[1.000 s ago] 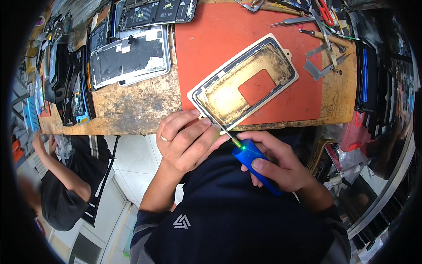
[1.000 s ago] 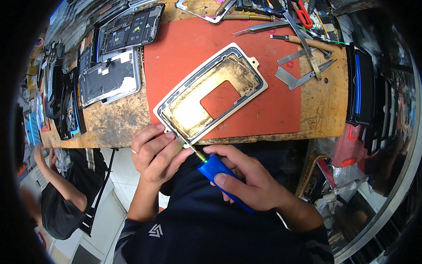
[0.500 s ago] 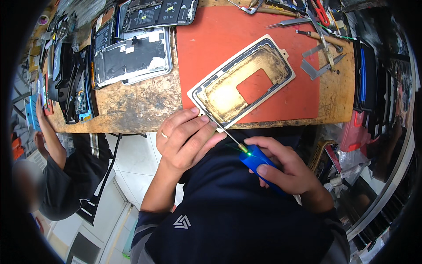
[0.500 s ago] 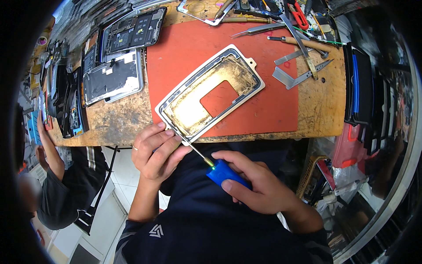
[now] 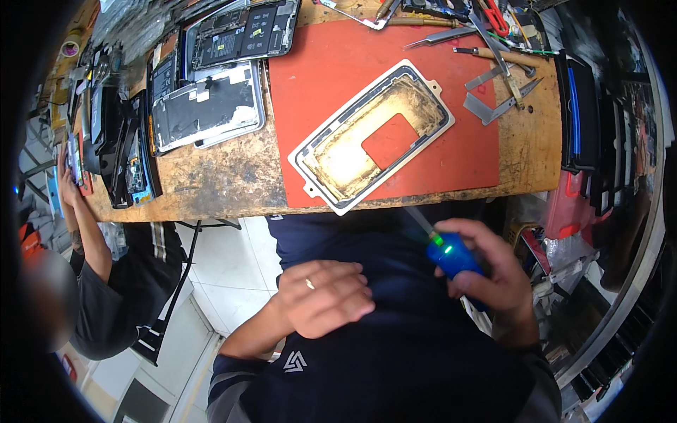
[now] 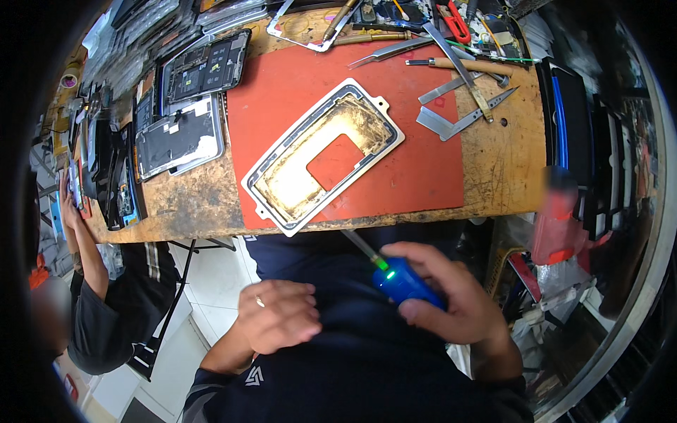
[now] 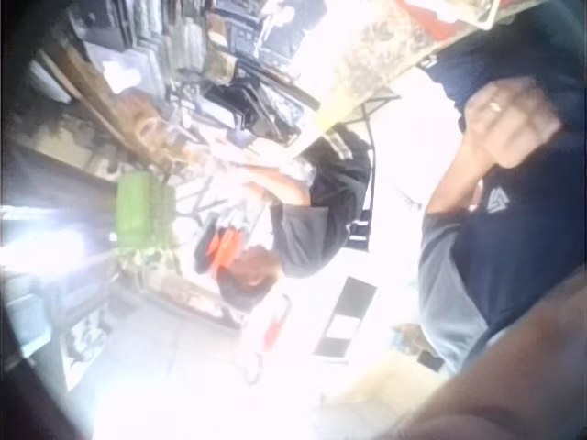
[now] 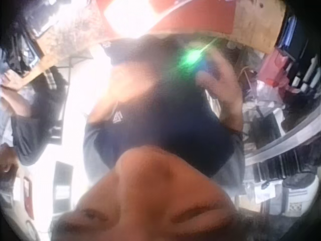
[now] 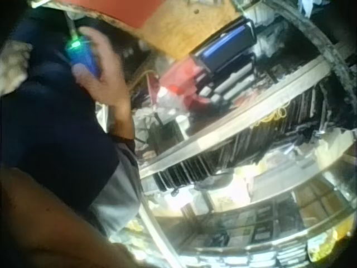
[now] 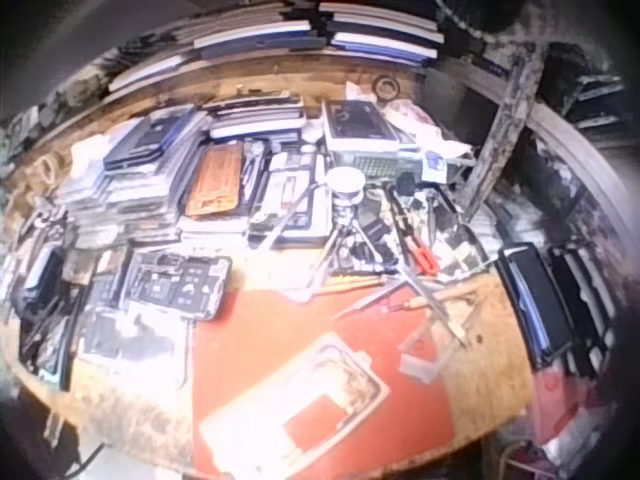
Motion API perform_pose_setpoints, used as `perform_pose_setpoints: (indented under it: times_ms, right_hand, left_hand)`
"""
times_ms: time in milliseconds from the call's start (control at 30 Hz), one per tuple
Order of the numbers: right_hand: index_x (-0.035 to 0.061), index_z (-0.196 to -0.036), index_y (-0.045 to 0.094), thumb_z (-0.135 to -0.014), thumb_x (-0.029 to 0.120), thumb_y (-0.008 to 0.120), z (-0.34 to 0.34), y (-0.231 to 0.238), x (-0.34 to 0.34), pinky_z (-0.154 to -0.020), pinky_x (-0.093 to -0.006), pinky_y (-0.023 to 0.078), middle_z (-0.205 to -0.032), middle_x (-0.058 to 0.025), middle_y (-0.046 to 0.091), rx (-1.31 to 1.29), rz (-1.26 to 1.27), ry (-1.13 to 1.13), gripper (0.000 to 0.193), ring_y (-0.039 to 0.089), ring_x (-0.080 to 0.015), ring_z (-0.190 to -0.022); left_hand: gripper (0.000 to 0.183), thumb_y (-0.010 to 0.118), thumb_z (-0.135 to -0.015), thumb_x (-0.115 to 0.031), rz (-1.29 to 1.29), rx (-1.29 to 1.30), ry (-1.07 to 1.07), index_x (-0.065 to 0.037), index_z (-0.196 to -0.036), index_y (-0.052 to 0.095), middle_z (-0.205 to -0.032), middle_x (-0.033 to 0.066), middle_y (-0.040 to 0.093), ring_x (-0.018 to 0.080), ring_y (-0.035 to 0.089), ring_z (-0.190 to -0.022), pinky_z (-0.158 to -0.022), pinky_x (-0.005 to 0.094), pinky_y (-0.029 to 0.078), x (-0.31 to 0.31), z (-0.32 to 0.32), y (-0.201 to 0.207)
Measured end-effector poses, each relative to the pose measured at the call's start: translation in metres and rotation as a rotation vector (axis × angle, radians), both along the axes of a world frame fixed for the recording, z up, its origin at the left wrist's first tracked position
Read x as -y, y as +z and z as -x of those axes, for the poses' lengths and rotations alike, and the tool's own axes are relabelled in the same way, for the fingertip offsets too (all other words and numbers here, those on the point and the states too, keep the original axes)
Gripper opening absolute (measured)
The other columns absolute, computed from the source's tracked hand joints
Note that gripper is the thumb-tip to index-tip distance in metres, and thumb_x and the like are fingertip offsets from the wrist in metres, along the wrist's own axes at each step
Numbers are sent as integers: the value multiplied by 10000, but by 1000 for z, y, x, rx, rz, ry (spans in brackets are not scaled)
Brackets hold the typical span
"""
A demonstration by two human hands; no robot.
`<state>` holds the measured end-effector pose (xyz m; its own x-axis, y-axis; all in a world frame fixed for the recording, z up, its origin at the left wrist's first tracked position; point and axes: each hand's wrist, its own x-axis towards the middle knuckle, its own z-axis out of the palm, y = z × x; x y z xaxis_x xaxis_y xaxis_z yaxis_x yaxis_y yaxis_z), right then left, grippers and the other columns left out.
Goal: The person uses pliers to cut a black strip, then scrapes residue from a rectangular phone back cover with a metal tool. They apply a small white adhesive strip to the cover and continue scraping the surface. The work occurs at a cluttered electronics repair bench with multiple disassembled devices visible.
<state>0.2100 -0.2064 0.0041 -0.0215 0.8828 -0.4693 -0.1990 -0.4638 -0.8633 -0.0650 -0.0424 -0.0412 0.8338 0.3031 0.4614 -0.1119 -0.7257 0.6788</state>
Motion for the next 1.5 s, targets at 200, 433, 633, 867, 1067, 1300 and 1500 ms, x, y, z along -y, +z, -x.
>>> perform_pose_setpoints:
  times_ms: [200,433,633,867,1067,1300,1500]
  right_hand:
    - [-7,-1664,461,-1087,244,757,19,-21,-20,-1022,-414,595,-1364,-227,742,-8,-283,352,695,780,-365,-1176]
    - [-27,-1663,496,-1090,250,764,2,3,-39,-1089,-438,583,-1514,-250,680,46,-437,362,691,735,-401,-1296]
    - [18,-1551,628,-1002,192,783,-107,22,-86,-1066,-415,573,-1390,-202,766,1201,-516,-268,596,760,-339,-1245]
    - [41,-1284,669,-903,47,638,-207,-34,-189,-901,-580,581,-1116,-232,765,1876,-467,-236,382,748,-471,-1063]
    - [35,-1170,740,-973,153,809,-130,-7,-147,-918,-530,575,-1051,-178,715,1573,-568,-245,240,719,-418,-1026]
    - [0,-1160,717,-945,81,808,-82,-40,-90,-929,-540,561,-1113,-202,728,1223,-326,-65,248,715,-436,-1082]
    - [-23,-1123,680,-944,42,785,-86,-35,-98,-907,-538,555,-1096,-227,717,1281,-366,-32,218,715,-443,-1043]
  left_hand:
    - [197,715,-1133,-137,1177,147,387,26,-1123,605,-934,130,665,122,668,-663,-548,231,535,15,10,-1]
    - [337,572,-1218,-320,986,549,488,-46,-1033,510,-829,57,470,89,459,-540,-445,220,381,-36,-25,44]
    - [506,732,-1085,-419,384,-325,-133,-83,-719,640,-716,92,613,309,646,-616,-555,425,475,-31,-25,49]
    - [227,835,-988,-150,7,-234,363,-19,-1106,693,-943,152,680,343,676,-838,-761,444,526,-29,-50,37]
    - [1116,1018,-748,-244,-162,-543,525,-67,-1694,453,-1271,214,628,417,636,-1161,-1017,508,528,-49,-88,26]
    - [949,1058,-769,-143,200,161,757,9,-1500,472,-1349,140,604,249,658,-1214,-1060,428,566,-51,-91,-9]
    - [284,851,-962,27,427,302,297,-70,-997,586,-1137,122,693,277,710,-1221,-1089,428,563,-67,-87,-20]
